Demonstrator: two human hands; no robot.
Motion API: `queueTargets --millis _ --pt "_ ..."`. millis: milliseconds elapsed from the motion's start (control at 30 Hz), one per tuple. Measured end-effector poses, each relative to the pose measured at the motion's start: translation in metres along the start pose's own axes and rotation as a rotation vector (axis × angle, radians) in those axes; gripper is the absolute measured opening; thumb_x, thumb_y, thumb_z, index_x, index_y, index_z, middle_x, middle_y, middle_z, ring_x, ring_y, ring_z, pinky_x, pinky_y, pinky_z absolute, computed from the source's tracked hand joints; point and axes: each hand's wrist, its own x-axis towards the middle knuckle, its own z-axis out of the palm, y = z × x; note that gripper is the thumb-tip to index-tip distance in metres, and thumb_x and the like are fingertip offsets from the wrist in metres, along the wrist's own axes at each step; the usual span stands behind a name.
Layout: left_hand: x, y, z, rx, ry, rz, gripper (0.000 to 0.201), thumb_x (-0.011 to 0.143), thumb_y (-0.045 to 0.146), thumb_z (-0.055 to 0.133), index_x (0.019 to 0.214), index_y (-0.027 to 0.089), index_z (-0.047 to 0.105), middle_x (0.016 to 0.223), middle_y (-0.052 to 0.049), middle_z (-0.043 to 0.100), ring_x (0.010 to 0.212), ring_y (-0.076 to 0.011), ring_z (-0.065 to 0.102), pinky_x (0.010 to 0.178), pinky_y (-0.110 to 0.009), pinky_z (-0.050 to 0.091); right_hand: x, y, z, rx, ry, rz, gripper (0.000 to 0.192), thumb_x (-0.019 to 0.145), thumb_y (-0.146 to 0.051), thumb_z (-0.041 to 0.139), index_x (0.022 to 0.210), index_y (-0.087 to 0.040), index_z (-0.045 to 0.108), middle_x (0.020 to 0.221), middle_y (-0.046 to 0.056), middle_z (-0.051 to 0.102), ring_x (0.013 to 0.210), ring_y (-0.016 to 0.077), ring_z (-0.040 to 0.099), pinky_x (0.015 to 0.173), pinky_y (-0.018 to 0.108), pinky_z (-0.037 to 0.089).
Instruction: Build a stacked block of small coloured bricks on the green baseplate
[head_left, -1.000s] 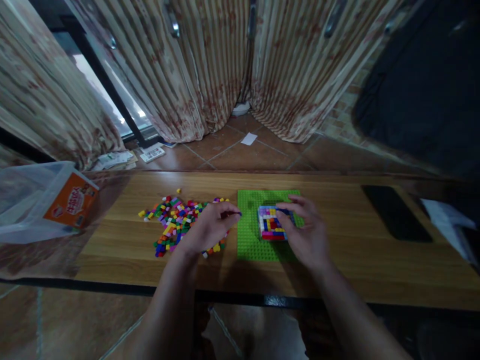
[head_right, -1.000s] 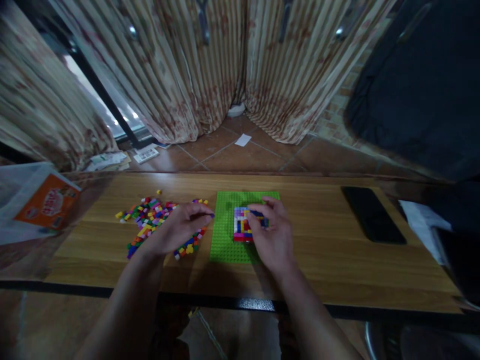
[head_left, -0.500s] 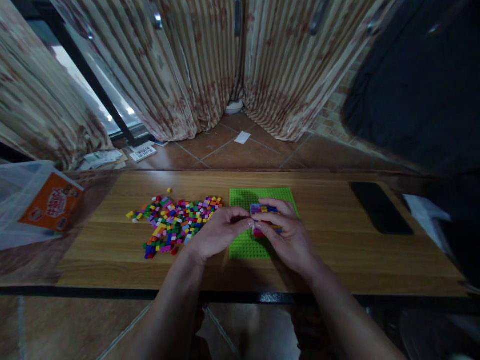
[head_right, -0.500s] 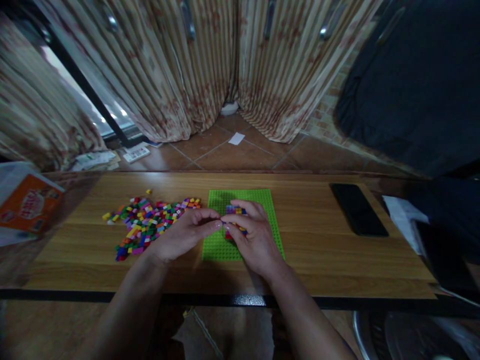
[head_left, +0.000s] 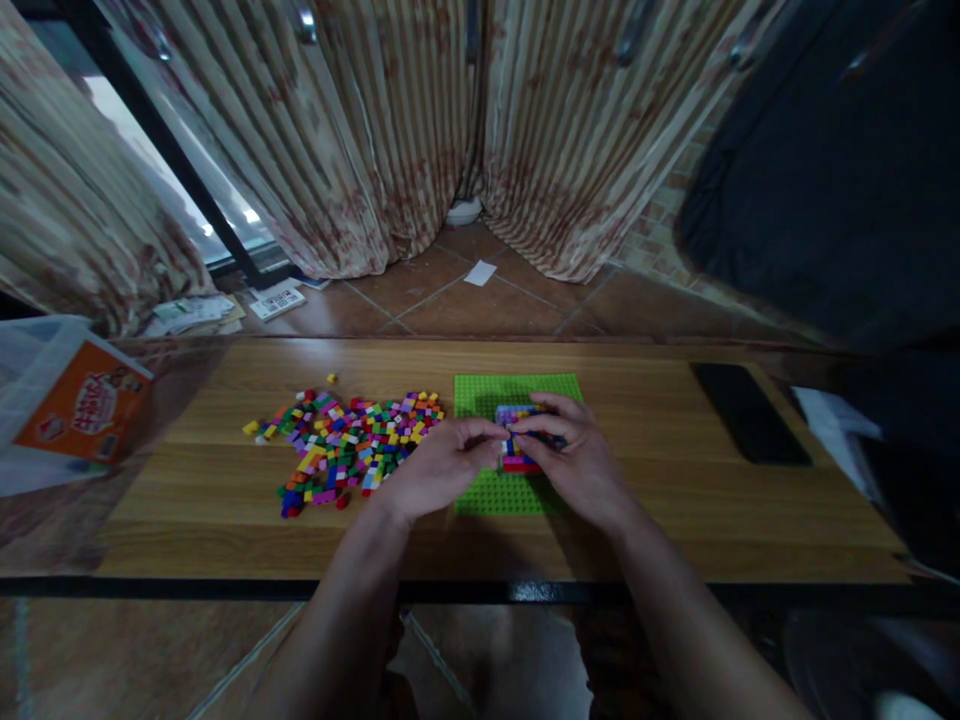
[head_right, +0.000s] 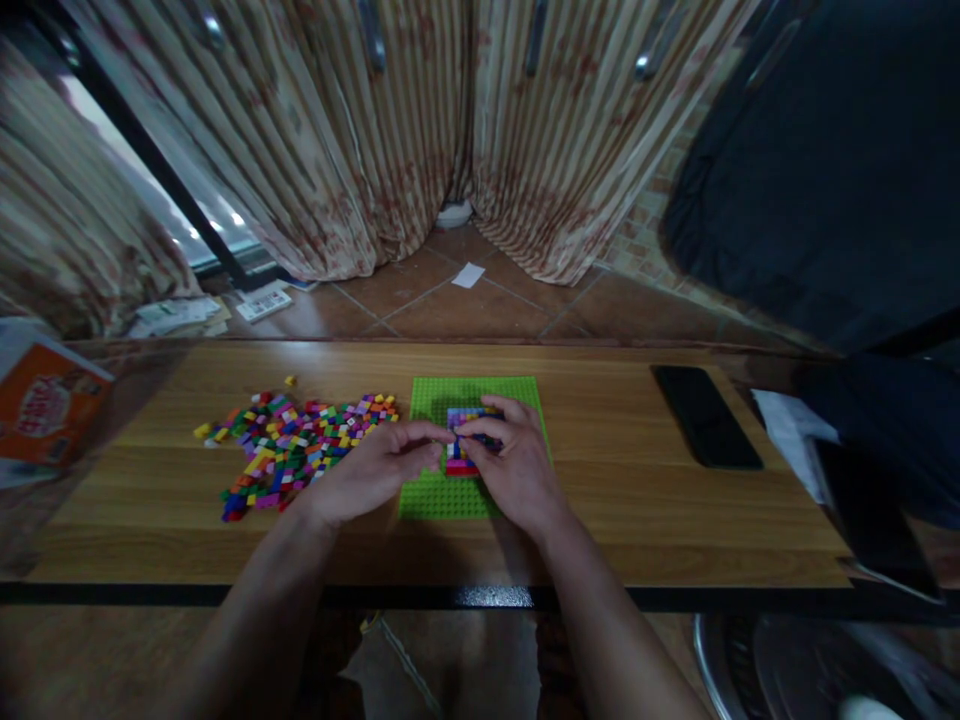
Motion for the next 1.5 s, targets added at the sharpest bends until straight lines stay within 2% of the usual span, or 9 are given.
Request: queueTargets --millis 200,433,767,1100,1200,1333,1433,1500 --pt "0.001 -0.005 0.004 0.012 -0.023 -0.009 0.032 0.085 0.028 0.056 0.11 0.014 0.071 0.081 -0.001 0.067 0.072 -0.013 0.056 0.07 -0.025 0.044 0.003 0.004 0.005 0.015 0.044 0.09 0.01 0.076 -0.03 0.071 0.082 -0.029 0.078 0.122 0.008 0.063 0.12 0.0274 0.055 0.104 0.05 0.04" --pt "0.002 -0.006 0.004 0.038 -0.023 0.008 0.032 0.085 0.031 0.056 0.108 0.015 0.071 0.078 -0.001 0.066 0.07 -0.0132 0.055 0.069 -0.025 0.044 0.005 0.003 0.009 0.118 0.115 0.145 0.012 0.07 -0.023 0.069 0.08 -0.025 0.075 0.12 0.008 0.064 0.117 0.0256 0.058 0.104 0.046 0.04" --pt "0.001 -0.004 0.007 0.08 -0.01 0.016 0.032 0.086 0.03 0.054 0.108 0.014 0.071 0.08 -0.002 0.068 0.071 -0.0133 0.056 0.068 -0.024 0.044 0.007 0.001 0.011 0.181 0.13 0.21 0.011 0.066 -0.024 0.07 0.076 -0.025 0.074 0.119 0.007 0.063 0.114 0.0247 0.059 0.104 0.045 0.04" --pt "0.001 -0.005 0.01 0.127 0.014 0.045 0.031 0.086 0.028 0.05 0.104 0.014 0.071 0.079 -0.001 0.067 0.069 -0.0132 0.056 0.065 -0.024 0.044 0.005 0.002 0.013 0.163 0.134 0.174 0.01 0.068 -0.026 0.068 0.077 -0.024 0.074 0.117 0.008 0.063 0.113 0.0259 0.059 0.102 0.046 0.041" --pt "-0.001 -0.005 0.01 0.126 0.011 0.033 0.034 0.087 0.028 0.05 0.11 0.013 0.069 0.078 -0.001 0.066 0.067 -0.0127 0.055 0.065 -0.024 0.043 0.005 0.004 0.01 0.143 0.115 0.167 0.01 0.068 -0.029 0.07 0.076 -0.024 0.074 0.116 0.008 0.064 0.112 0.0267 0.06 0.103 0.048 0.04" --pt "-0.005 -0.005 -0.001 0.153 0.039 0.025 0.035 0.088 0.029 0.05 0.113 0.014 0.068 0.076 -0.001 0.067 0.067 -0.0131 0.056 0.063 -0.024 0.043 0.005 0.004 0.006 0.141 0.101 0.167 0.014 0.069 -0.034 0.071 0.078 -0.025 0.075 0.117 0.008 0.065 0.112 0.0278 0.06 0.103 0.05 0.04" --pt "-0.008 -0.008 -0.024 0.27 0.171 0.028 0.029 0.088 0.026 0.05 0.101 0.013 0.072 0.076 -0.002 0.068 0.069 -0.014 0.058 0.064 -0.023 0.044 0.004 0.005 0.003 0.212 0.113 0.204 0.018 0.071 -0.037 0.07 0.083 -0.025 0.075 0.118 0.007 0.066 0.112 0.0277 0.06 0.103 0.05 0.04" --pt "-0.011 -0.012 -0.042 0.431 0.284 0.036 0.026 0.086 0.021 0.049 0.086 0.013 0.074 0.073 -0.003 0.069 0.069 -0.0143 0.059 0.065 -0.024 0.043 0.004 0.006 0.003 0.259 0.139 0.236 0.019 0.072 -0.039 0.069 0.085 -0.025 0.074 0.118 0.007 0.066 0.111 0.0276 0.061 0.102 0.05 0.041"
